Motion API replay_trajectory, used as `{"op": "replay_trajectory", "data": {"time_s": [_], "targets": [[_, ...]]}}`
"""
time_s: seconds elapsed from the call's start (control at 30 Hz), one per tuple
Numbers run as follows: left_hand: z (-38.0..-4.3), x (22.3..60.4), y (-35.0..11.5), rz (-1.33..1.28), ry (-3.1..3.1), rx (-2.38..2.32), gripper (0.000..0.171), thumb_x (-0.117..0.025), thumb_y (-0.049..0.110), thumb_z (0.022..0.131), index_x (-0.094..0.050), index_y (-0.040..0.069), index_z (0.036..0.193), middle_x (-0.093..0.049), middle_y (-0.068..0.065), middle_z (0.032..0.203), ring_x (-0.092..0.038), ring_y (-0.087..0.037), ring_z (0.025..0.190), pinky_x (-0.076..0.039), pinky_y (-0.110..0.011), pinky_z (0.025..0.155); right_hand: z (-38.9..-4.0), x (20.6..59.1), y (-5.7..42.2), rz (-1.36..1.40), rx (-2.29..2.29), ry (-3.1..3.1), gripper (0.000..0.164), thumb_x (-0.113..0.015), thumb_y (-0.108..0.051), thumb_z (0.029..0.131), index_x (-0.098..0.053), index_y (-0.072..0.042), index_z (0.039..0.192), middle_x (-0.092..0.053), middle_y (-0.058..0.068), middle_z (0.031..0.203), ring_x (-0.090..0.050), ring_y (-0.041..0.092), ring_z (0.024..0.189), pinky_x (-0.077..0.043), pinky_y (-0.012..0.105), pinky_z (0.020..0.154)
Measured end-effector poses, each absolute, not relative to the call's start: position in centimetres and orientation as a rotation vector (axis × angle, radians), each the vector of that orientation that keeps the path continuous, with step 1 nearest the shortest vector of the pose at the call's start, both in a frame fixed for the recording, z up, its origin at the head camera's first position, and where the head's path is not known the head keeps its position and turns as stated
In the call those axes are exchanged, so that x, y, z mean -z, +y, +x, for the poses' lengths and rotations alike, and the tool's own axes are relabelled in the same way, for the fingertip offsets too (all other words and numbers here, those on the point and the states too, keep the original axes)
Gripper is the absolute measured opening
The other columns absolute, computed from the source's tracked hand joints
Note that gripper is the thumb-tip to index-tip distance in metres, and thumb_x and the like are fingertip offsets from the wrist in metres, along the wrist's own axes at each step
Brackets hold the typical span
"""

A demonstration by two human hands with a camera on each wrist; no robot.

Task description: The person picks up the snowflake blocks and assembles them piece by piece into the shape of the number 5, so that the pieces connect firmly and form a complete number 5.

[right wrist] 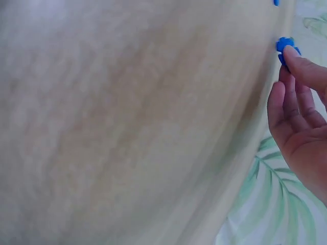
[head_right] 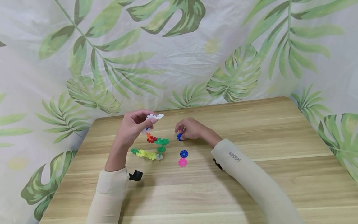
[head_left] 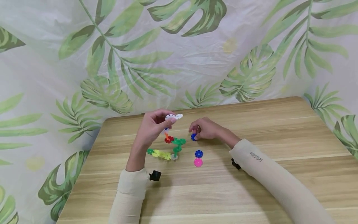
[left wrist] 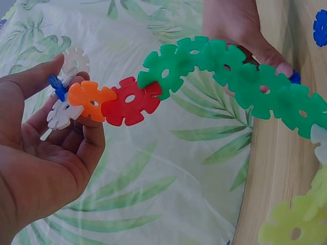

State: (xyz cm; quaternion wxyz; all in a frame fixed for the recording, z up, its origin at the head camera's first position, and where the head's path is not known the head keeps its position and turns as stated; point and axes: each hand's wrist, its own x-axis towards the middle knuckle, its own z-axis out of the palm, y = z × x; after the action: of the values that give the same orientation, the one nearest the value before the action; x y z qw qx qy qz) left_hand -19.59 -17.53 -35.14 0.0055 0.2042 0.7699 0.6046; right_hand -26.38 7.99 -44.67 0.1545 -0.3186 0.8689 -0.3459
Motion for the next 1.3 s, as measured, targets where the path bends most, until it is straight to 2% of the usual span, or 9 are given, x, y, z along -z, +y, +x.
{"op": "replay_trajectory", "data": {"time_s": [0.27, 0.5, 0.7, 0.83, 1.0, 1.3], "targets": [[-19.3, 35.0, -17.1, 0.657, 2.411, -1.889, 0.019, -0.077, 0.008, 0.098, -0.076, -0.002, 0.114, -0.072, 0.002, 0.086, -0.066, -0.019, 0.073, -0.056, -0.026, 0.064, -24.7, 42.9, 9.3, -0.825, 1.253, 2.561, 0.018, -0.079, -0.004, 0.095, -0.08, -0.008, 0.113, -0.081, 0.005, 0.103, -0.075, 0.02, 0.096, -0.063, 0.038, 0.089], [-19.1, 34.9, -16.7, 0.626, 2.402, -1.892, 0.019, -0.077, 0.009, 0.098, -0.077, -0.001, 0.114, -0.071, 0.001, 0.085, -0.067, -0.019, 0.074, -0.056, -0.026, 0.064, -22.7, 41.1, 10.7, -0.674, 1.616, 2.559, 0.017, -0.079, -0.011, 0.098, -0.081, -0.01, 0.115, -0.082, 0.008, 0.104, -0.075, 0.019, 0.092, -0.063, 0.031, 0.081], [-19.0, 34.9, -16.2, 0.617, 2.394, -1.861, 0.017, -0.077, 0.01, 0.099, -0.077, 0.001, 0.113, -0.072, -0.005, 0.088, -0.067, -0.027, 0.075, -0.055, -0.027, 0.063, -21.1, 39.7, 11.7, -0.554, 1.799, 2.468, 0.023, -0.077, -0.01, 0.1, -0.08, -0.006, 0.122, -0.081, 0.013, 0.112, -0.076, 0.017, 0.09, -0.063, 0.027, 0.077], [-18.9, 34.8, -16.1, 0.625, 2.395, -1.859, 0.016, -0.076, 0.01, 0.099, -0.078, 0.001, 0.112, -0.071, -0.009, 0.089, -0.067, -0.029, 0.075, -0.055, -0.029, 0.062, -20.6, 39.1, 11.9, -0.558, 1.828, 2.469, 0.024, -0.077, -0.009, 0.099, -0.079, -0.006, 0.123, -0.081, 0.014, 0.113, -0.076, 0.014, 0.091, -0.064, 0.026, 0.078], [-18.8, 34.8, -16.1, 0.626, 2.413, -1.843, 0.016, -0.077, 0.01, 0.099, -0.078, 0.002, 0.112, -0.072, -0.003, 0.087, -0.067, -0.025, 0.074, -0.056, -0.029, 0.062, -20.3, 38.6, 11.7, -0.553, 1.864, 2.483, 0.026, -0.077, -0.008, 0.099, -0.078, -0.006, 0.125, -0.08, 0.015, 0.114, -0.076, 0.015, 0.092, -0.064, 0.025, 0.079], [-18.5, 35.0, -15.2, 0.671, 2.376, -1.835, 0.014, -0.078, 0.011, 0.099, -0.078, 0.003, 0.11, -0.072, -0.005, 0.087, -0.065, -0.033, 0.074, -0.055, -0.025, 0.059, -18.9, 37.4, 11.4, -0.602, 2.109, 2.366, 0.025, -0.077, -0.003, 0.098, -0.077, 0.0, 0.123, -0.079, 0.019, 0.114, -0.076, 0.014, 0.091, -0.064, 0.024, 0.079]]}}
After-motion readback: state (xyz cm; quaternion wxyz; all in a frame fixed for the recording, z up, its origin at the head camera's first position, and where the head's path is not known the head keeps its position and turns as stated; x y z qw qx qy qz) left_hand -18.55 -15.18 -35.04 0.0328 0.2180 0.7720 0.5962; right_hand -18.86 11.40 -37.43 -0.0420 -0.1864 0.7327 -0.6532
